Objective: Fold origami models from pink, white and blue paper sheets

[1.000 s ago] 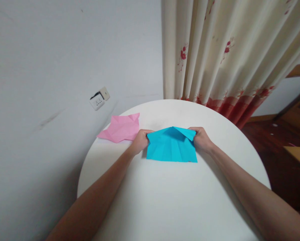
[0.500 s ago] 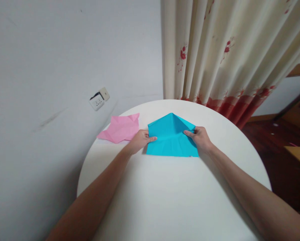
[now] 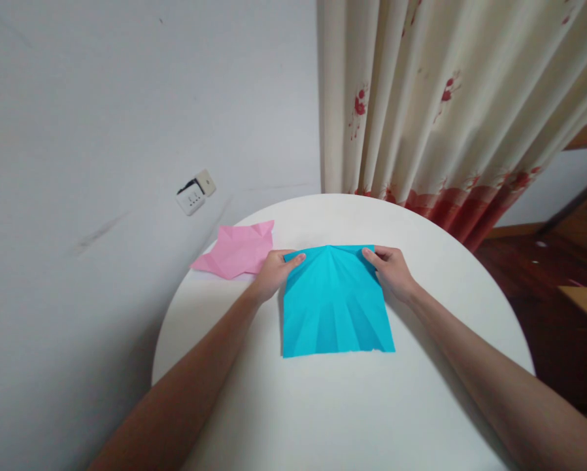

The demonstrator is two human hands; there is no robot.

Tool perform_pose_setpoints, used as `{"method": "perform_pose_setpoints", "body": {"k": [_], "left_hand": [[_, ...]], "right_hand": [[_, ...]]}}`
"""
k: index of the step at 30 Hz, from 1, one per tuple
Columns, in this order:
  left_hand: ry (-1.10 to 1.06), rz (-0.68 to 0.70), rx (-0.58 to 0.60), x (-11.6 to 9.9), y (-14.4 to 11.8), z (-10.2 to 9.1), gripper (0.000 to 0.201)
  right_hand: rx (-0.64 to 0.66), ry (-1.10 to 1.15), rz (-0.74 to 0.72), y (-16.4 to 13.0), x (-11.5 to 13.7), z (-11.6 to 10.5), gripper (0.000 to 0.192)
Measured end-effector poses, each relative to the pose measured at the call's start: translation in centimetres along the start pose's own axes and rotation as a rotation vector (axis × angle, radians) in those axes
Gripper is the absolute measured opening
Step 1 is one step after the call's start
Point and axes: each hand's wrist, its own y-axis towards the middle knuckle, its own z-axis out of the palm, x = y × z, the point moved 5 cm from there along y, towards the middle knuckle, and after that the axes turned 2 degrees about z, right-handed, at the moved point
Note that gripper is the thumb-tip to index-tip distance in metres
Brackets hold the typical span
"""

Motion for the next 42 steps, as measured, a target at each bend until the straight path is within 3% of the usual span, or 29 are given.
{"method": "perform_pose_setpoints", "body": {"k": [3, 9, 16, 22, 25, 28, 36, 42], "left_hand": [[0.071, 0.029, -0.009, -0.4, 0.0, 0.1, 0.048], [0.091, 0.046, -0.027, -0.4, 0.0, 0.2, 0.047], [0.143, -0.012, 0.171, -0.3, 0.2, -0.2, 0.042], [0.305, 0.039, 0.289, -1.0, 0.4, -0.1, 0.036], [0.301, -0.023, 0.285, -0.8, 0.0, 0.9, 0.047], [0.363, -0.037, 0.275, -0.5, -0.4, 2.0, 0.033], [0.369, 0.068, 0.331, -1.1, -0.8, 3.4, 0.023], [0.572, 0.177, 0.228, -1.7, -0.8, 3.3, 0.02]], "right_hand": [[-0.068, -0.038, -0.054, 0.2, -0.1, -0.5, 0.05], [-0.093, -0.122, -0.071, 0.4, 0.0, -0.9, 0.048], [0.041, -0.11, 0.006, 0.7, -0.1, -0.8, 0.038], [0.211, -0.189, 0.046, 0.4, -0.5, 0.3, 0.037], [0.306, -0.233, 0.034, -0.1, -0.7, 1.3, 0.034], [0.352, -0.272, 0.009, -0.4, -0.6, 1.8, 0.031], [0.444, -0.364, -0.05, -0.7, -0.4, 2.2, 0.03], [0.462, -0.342, -0.05, -0.5, -0.7, 1.7, 0.034]]}}
